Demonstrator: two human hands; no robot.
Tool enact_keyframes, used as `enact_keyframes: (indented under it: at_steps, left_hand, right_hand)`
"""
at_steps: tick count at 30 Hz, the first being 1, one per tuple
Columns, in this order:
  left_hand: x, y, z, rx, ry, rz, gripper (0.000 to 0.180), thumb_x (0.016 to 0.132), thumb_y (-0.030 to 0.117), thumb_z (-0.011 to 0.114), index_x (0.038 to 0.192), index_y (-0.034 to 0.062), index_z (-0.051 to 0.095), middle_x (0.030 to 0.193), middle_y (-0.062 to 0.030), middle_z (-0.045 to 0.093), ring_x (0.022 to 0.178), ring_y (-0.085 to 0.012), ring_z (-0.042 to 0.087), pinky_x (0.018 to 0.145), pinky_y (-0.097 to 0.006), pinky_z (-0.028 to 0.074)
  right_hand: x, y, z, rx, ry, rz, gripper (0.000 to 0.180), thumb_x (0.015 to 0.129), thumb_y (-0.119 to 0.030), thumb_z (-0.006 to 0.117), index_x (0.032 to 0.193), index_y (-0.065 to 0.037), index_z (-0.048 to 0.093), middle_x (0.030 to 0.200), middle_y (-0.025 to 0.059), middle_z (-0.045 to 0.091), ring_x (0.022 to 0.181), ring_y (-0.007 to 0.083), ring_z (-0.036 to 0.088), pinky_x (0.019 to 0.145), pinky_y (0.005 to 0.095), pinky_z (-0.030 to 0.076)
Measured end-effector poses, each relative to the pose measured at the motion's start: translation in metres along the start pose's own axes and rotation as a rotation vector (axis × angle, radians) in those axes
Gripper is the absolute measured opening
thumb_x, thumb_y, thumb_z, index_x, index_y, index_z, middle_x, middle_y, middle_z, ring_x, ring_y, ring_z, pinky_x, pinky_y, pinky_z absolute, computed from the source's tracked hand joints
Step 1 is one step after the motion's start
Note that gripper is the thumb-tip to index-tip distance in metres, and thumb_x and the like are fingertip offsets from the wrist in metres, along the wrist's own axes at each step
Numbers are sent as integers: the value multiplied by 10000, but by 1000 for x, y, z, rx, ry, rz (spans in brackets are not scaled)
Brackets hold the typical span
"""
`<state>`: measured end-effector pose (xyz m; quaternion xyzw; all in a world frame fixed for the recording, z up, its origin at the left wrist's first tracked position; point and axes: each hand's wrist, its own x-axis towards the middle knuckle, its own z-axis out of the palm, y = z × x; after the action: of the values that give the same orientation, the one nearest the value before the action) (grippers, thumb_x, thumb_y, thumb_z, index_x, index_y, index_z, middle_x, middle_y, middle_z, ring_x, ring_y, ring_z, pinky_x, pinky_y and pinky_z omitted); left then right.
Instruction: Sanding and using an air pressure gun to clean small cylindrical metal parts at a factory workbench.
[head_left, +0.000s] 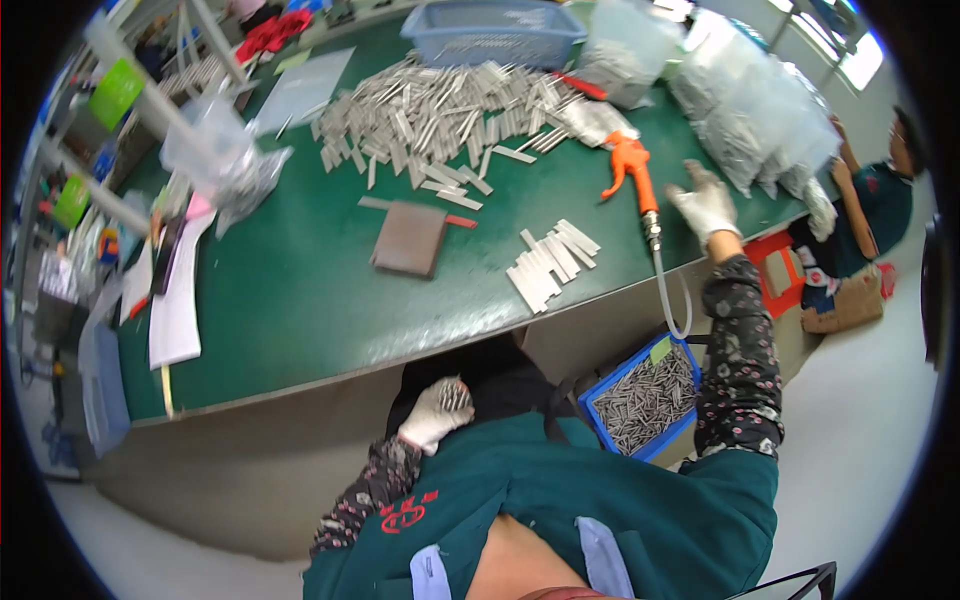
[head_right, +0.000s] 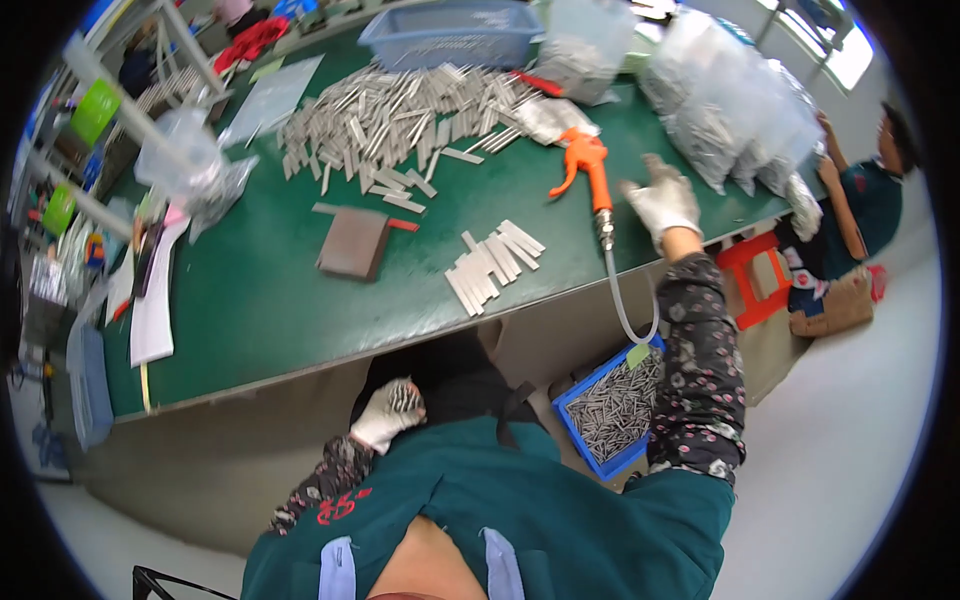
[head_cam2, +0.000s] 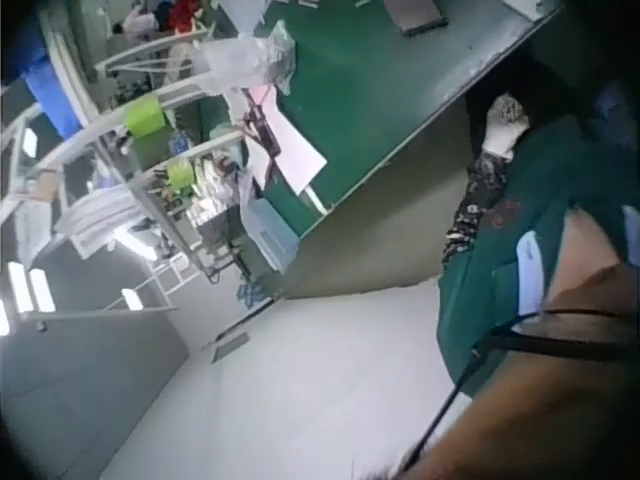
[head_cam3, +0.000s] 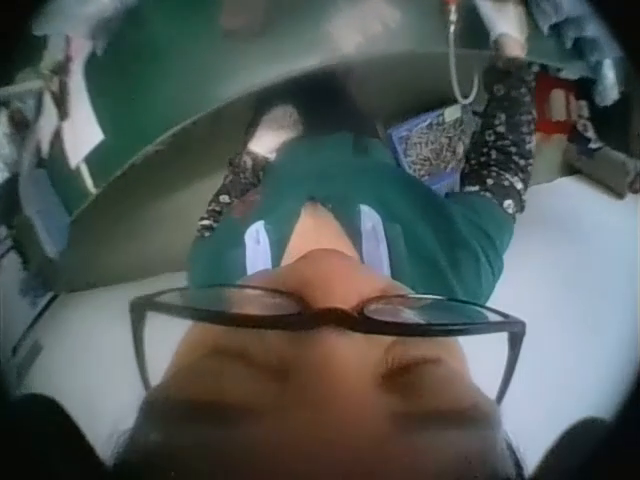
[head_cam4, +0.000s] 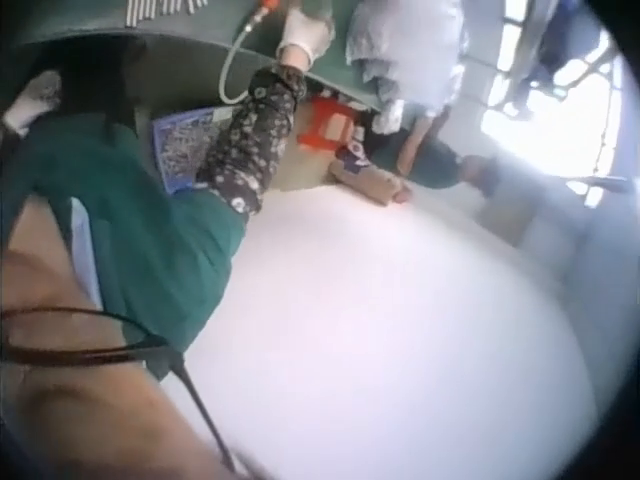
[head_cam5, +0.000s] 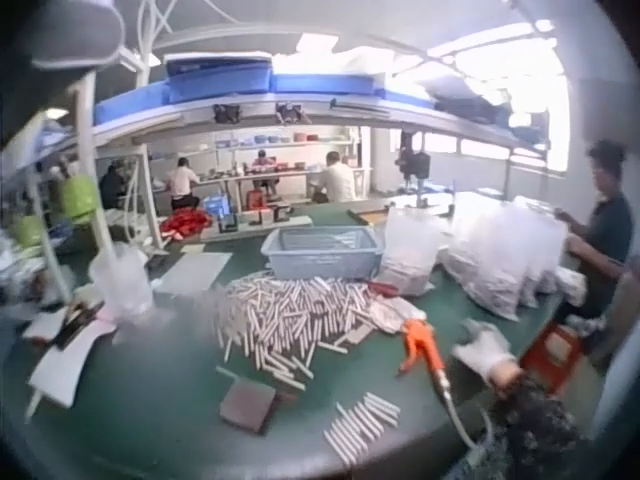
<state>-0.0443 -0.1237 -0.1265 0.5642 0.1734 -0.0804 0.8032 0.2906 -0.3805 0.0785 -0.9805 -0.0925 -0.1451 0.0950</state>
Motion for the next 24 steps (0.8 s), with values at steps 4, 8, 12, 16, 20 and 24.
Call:
enact_keyframes:
  at_steps: [4,8,12,16,20,24]
  left_hand:
    - [-26,56,12,-97,-120,103,427,656,-23,717,1006,45,482,776,-10,562,708,-84,546,672,-219,464]
    - [-61,121,12,-187,-158,368,349,659,-32,707,927,62,504,778,-6,553,734,-84,541,667,-216,454]
    - [-54,164,-18,-14,101,713,318,653,-66,681,903,44,517,802,-24,559,738,-87,539,660,-200,447]
    - [-29,158,-51,-69,366,679,462,661,-72,670,1066,11,467,879,-37,564,786,-88,540,702,-205,453]
    - [-23,155,-62,-33,327,621,534,662,-62,674,1131,2,427,914,-21,557,827,-93,537,765,-212,450]
    - [-18,157,-65,224,338,656,559,639,-53,692,1130,19,435,958,-20,542,860,-105,538,791,-225,449]
  right_hand:
    - [-25,-24,-11,93,307,-306,425,735,-229,607,1131,-93,531,1090,133,564,1001,307,520,848,378,419]
    - [-98,-101,-44,343,363,-696,357,732,-90,562,1081,-16,539,966,162,567,909,313,523,809,380,405]
    - [-153,-158,-47,571,62,-1028,364,639,-68,610,996,-12,562,960,162,576,898,320,548,801,400,421]
    - [-176,-209,-12,789,-189,-1085,272,644,-110,632,906,-52,587,804,108,585,762,302,550,687,385,433]
    - [-181,-257,13,893,-244,-986,281,669,-84,616,943,-31,587,728,122,558,707,286,546,660,362,437]
    - [-183,-280,38,1090,-461,-754,254,737,-89,579,986,-39,579,829,115,603,754,220,579,679,306,461]
